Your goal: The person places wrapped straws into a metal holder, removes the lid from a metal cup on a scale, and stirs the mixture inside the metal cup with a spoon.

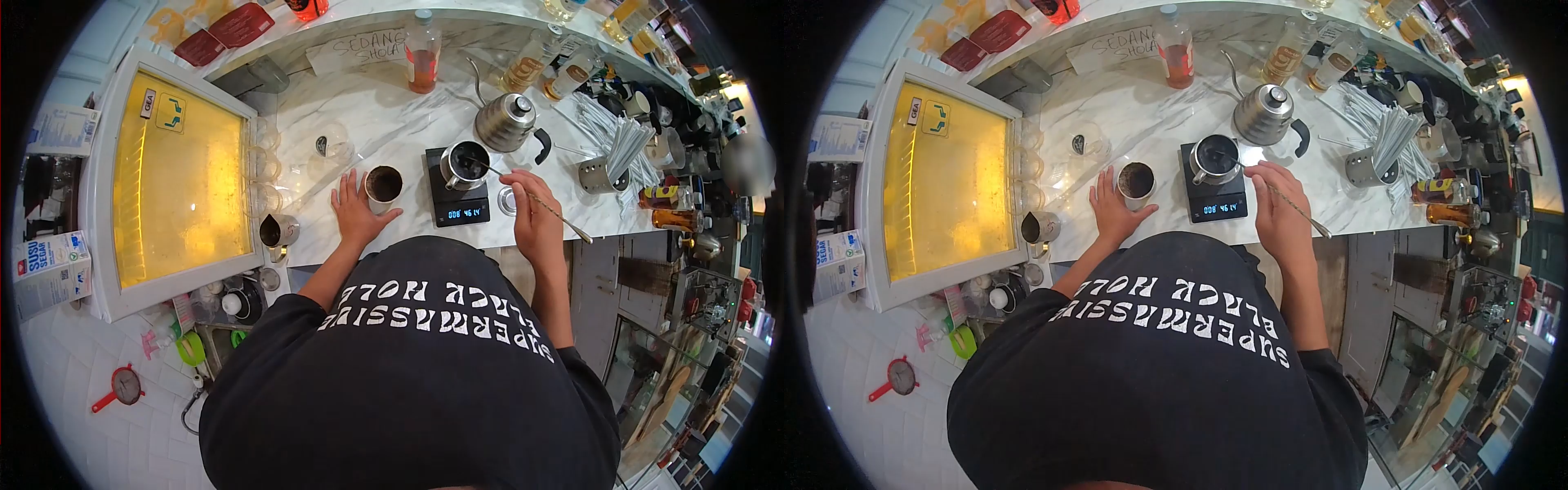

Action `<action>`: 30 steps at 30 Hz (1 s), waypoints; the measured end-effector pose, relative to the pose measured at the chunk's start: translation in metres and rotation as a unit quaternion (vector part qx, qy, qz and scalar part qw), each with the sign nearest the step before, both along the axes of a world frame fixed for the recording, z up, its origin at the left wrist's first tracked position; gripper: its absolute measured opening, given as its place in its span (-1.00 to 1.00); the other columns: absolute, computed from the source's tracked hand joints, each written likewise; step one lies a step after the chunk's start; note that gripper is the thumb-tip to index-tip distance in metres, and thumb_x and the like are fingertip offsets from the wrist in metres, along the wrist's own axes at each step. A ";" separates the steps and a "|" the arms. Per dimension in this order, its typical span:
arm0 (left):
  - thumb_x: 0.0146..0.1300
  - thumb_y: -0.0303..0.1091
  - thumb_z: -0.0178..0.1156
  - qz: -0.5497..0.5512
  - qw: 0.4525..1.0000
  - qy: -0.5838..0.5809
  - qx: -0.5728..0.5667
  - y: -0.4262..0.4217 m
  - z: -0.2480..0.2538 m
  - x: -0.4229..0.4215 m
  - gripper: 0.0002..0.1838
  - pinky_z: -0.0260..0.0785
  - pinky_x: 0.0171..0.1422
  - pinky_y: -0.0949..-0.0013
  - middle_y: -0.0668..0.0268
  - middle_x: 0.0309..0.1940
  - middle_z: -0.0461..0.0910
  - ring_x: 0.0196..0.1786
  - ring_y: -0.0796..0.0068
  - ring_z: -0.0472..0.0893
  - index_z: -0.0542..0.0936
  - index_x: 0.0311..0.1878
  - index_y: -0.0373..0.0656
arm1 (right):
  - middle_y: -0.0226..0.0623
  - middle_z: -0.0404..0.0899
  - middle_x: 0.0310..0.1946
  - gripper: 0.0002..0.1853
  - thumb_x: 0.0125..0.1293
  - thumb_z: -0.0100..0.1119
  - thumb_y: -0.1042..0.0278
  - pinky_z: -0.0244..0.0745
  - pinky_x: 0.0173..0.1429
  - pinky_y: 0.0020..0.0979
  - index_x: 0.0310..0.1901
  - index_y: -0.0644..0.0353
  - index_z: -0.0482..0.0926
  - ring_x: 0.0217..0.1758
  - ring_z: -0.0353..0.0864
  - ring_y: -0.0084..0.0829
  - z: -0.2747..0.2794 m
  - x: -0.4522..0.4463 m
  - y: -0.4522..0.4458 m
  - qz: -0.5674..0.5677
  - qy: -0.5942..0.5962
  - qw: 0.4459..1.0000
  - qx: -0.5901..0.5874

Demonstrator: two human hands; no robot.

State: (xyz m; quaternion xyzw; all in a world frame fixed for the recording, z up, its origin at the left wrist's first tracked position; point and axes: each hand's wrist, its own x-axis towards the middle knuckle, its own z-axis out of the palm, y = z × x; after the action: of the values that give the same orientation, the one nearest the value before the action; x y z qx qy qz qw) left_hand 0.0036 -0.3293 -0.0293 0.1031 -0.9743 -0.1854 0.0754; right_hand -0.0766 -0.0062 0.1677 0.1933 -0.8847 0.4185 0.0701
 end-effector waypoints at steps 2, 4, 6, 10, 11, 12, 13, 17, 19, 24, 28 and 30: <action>-0.02 0.45 0.56 -0.001 1.000 0.004 0.000 0.001 -0.001 0.000 0.16 -0.25 0.77 -0.26 0.01 0.70 0.12 0.77 -0.07 0.02 0.59 0.40 -0.40 | -0.07 0.78 0.04 -0.78 0.65 0.12 0.35 0.53 0.34 -0.15 0.05 0.22 0.75 0.22 0.70 -0.06 -0.001 -0.001 -0.003 -0.005 -0.012 1.000 -0.012; -0.03 0.44 0.56 -0.002 1.000 0.003 0.000 0.000 -0.001 0.001 0.16 -0.24 0.77 -0.26 0.02 0.70 0.12 0.77 -0.06 0.01 0.59 0.40 -0.40 | -0.08 0.78 0.04 -0.79 0.65 0.13 0.36 0.53 0.34 -0.15 0.04 0.21 0.75 0.22 0.70 -0.06 0.000 -0.003 -0.005 -0.012 -0.028 0.999 -0.021; -0.03 0.44 0.57 0.001 1.000 -0.002 0.001 0.000 0.000 0.001 0.15 -0.24 0.77 -0.27 0.02 0.70 0.12 0.77 -0.06 0.01 0.59 0.40 -0.39 | -0.08 0.78 0.04 -0.80 0.64 0.15 0.38 0.53 0.33 -0.15 0.04 0.21 0.75 0.22 0.71 -0.06 0.000 -0.003 -0.001 -0.022 -0.028 0.999 -0.012; -0.03 0.43 0.57 0.002 1.000 -0.009 0.005 0.000 0.001 0.000 0.15 -0.24 0.77 -0.26 0.02 0.71 0.11 0.77 -0.06 0.01 0.59 0.41 -0.38 | -0.10 0.78 0.04 -0.80 0.63 0.15 0.39 0.53 0.32 -0.15 0.04 0.21 0.75 0.22 0.70 -0.06 0.003 0.001 0.008 -0.025 -0.016 1.000 0.003; -0.05 0.45 0.57 0.004 1.000 -0.008 -0.004 0.000 0.000 0.000 0.18 -0.23 0.77 -0.27 0.02 0.70 0.14 0.77 -0.06 0.03 0.53 0.48 -0.28 | -0.10 0.78 0.03 -0.80 0.64 0.13 0.38 0.52 0.32 -0.15 0.03 0.21 0.75 0.22 0.70 -0.06 0.004 0.001 0.008 -0.020 -0.008 1.000 0.004; -0.06 0.46 0.56 0.006 1.000 -0.008 -0.012 0.000 -0.001 -0.001 0.22 -0.22 0.77 -0.28 0.02 0.69 0.16 0.76 -0.06 0.05 0.46 0.55 -0.17 | -0.11 0.78 0.03 -0.79 0.64 0.12 0.38 0.52 0.32 -0.15 0.03 0.21 0.75 0.22 0.70 -0.06 0.003 0.003 0.005 -0.015 -0.001 1.000 0.005; -0.07 0.48 0.56 0.007 1.000 -0.009 -0.021 0.000 -0.003 0.000 0.26 -0.21 0.77 -0.28 0.02 0.68 0.19 0.76 -0.06 0.07 0.39 0.63 -0.07 | -0.12 0.78 0.03 -0.78 0.65 0.10 0.37 0.52 0.32 -0.15 0.03 0.21 0.75 0.22 0.70 -0.07 0.003 0.005 0.003 -0.011 0.005 1.000 0.006; -0.03 0.44 0.56 0.003 1.000 0.002 0.003 0.001 -0.001 0.000 0.18 -0.25 0.78 -0.25 0.05 0.70 0.11 0.78 -0.03 -0.02 0.57 0.42 -0.43 | -0.16 0.79 0.02 -0.76 0.65 0.07 0.36 0.51 0.33 -0.15 0.05 0.21 0.75 0.22 0.70 -0.07 -0.002 0.003 -0.004 -0.016 -0.037 0.999 -0.018; -0.03 0.44 0.56 0.005 1.000 0.004 0.001 0.000 -0.002 0.000 0.18 -0.25 0.77 -0.26 0.06 0.70 0.11 0.78 -0.02 -0.02 0.58 0.41 -0.45 | -0.15 0.79 0.02 -0.76 0.65 0.07 0.36 0.51 0.32 -0.15 0.05 0.21 0.74 0.21 0.70 -0.07 -0.002 0.003 -0.003 -0.031 -0.043 0.998 -0.025; -0.02 0.46 0.55 0.002 1.000 -0.019 0.006 -0.001 0.000 0.000 0.18 -0.26 0.78 -0.25 0.07 0.70 0.09 0.78 -0.01 -0.03 0.59 0.38 -0.49 | -0.15 0.79 0.02 -0.76 0.65 0.07 0.38 0.51 0.30 -0.16 0.05 0.21 0.74 0.20 0.70 -0.06 -0.002 0.009 0.006 -0.027 -0.010 1.000 -0.005; -0.02 0.46 0.54 -0.001 1.000 -0.009 -0.001 -0.001 -0.004 0.001 0.18 -0.25 0.77 -0.25 0.06 0.70 0.09 0.78 0.00 -0.04 0.60 0.36 -0.50 | -0.15 0.79 0.03 -0.77 0.64 0.08 0.39 0.52 0.29 -0.16 0.04 0.22 0.74 0.18 0.71 -0.06 -0.003 0.008 -0.002 -0.017 -0.010 1.000 -0.004; -0.02 0.46 0.55 -0.002 1.000 -0.005 -0.002 -0.001 -0.005 0.001 0.18 -0.24 0.77 -0.26 0.05 0.70 0.09 0.78 -0.01 -0.03 0.60 0.35 -0.50 | -0.15 0.79 0.03 -0.77 0.64 0.08 0.38 0.52 0.28 -0.16 0.05 0.21 0.75 0.17 0.72 -0.06 -0.001 0.007 -0.004 -0.021 -0.023 0.999 -0.006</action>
State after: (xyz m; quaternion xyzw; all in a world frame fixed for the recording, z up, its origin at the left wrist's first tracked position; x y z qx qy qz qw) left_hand 0.0046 -0.3307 -0.0340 0.1019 -0.9752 -0.1835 0.0699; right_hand -0.0697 -0.0101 0.1672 0.1645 -0.8872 0.4268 0.0598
